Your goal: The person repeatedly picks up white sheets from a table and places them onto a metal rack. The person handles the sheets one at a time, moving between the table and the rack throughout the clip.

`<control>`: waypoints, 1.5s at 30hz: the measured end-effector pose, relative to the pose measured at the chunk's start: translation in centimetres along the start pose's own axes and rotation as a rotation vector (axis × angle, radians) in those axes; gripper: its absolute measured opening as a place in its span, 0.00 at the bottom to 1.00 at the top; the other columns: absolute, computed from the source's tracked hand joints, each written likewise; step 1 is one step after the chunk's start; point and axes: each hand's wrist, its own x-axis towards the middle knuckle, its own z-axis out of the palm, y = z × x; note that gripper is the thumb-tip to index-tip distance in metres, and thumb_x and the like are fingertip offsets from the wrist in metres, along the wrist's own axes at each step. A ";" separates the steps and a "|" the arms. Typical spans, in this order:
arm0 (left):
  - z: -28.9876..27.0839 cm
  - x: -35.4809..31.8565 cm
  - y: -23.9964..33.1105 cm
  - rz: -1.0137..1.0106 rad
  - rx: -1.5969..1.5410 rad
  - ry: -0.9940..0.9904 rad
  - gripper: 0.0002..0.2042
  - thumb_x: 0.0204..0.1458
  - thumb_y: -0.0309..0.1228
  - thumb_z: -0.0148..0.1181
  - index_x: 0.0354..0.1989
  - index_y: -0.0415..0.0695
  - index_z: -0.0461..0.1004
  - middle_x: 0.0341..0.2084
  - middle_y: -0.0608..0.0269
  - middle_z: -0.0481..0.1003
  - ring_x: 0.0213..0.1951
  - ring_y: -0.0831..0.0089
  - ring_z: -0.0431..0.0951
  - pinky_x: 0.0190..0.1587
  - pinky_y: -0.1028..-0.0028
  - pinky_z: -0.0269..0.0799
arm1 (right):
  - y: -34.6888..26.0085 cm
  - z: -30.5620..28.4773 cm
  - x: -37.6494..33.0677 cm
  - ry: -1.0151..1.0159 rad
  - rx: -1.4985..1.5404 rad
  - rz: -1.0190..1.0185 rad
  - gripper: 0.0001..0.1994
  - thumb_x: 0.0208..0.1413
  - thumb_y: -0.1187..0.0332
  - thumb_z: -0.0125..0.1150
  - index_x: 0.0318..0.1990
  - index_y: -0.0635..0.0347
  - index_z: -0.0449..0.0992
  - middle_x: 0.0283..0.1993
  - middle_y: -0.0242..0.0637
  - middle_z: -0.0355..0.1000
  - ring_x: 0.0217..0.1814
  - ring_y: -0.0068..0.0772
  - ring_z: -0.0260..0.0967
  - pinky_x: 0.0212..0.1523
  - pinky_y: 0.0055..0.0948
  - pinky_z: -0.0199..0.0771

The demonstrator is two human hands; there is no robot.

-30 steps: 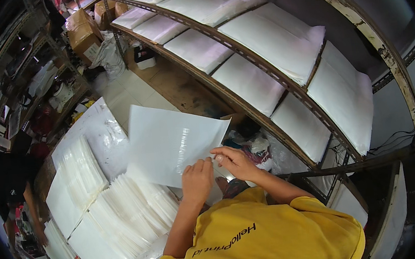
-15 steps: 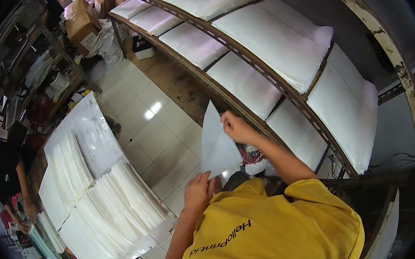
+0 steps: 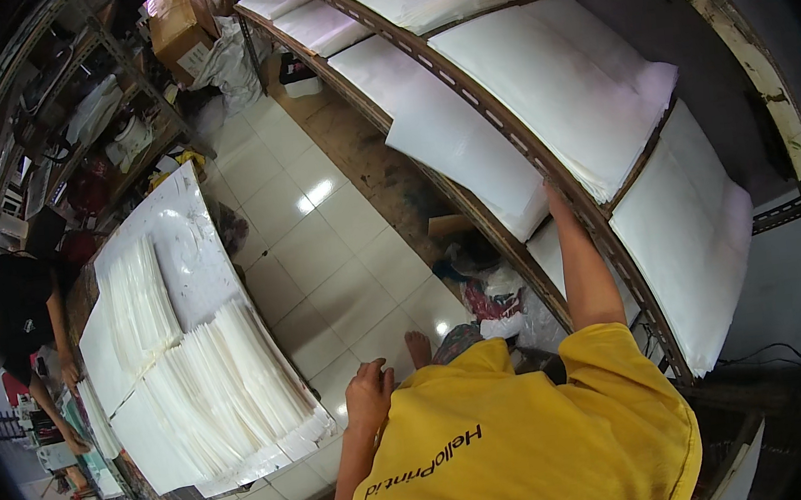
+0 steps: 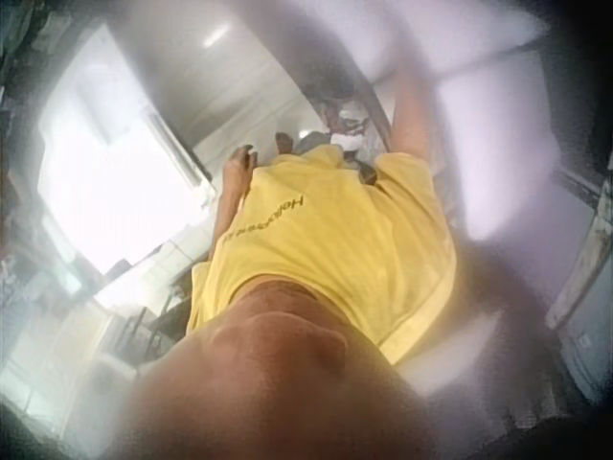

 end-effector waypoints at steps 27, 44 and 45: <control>0.3 1.3 1.6 0.017 0.079 -0.088 0.10 0.55 0.29 0.60 0.44 0.40 0.75 0.32 0.52 0.77 0.31 0.52 0.80 0.37 0.60 0.75 | 4.8 -0.6 -1.4 0.030 -0.066 0.078 0.30 0.61 0.51 0.51 0.65 0.62 0.66 0.67 0.51 0.63 0.69 0.51 0.59 0.67 0.39 0.57; -3.8 0.2 1.8 0.058 -0.061 -0.055 0.12 0.56 0.31 0.59 0.47 0.41 0.75 0.35 0.51 0.77 0.34 0.51 0.79 0.39 0.60 0.75 | 8.3 0.7 -7.2 0.202 0.331 -0.112 0.20 0.61 0.66 0.56 0.59 0.65 0.69 0.57 0.45 0.70 0.59 0.43 0.67 0.63 0.39 0.62; -4.9 0.1 2.3 0.122 -0.081 -0.016 0.12 0.56 0.30 0.59 0.48 0.41 0.74 0.35 0.51 0.77 0.34 0.51 0.79 0.38 0.59 0.74 | 7.6 0.7 -9.3 0.075 0.467 -0.131 0.21 0.62 0.68 0.53 0.61 0.65 0.67 0.63 0.49 0.67 0.65 0.43 0.65 0.63 0.39 0.64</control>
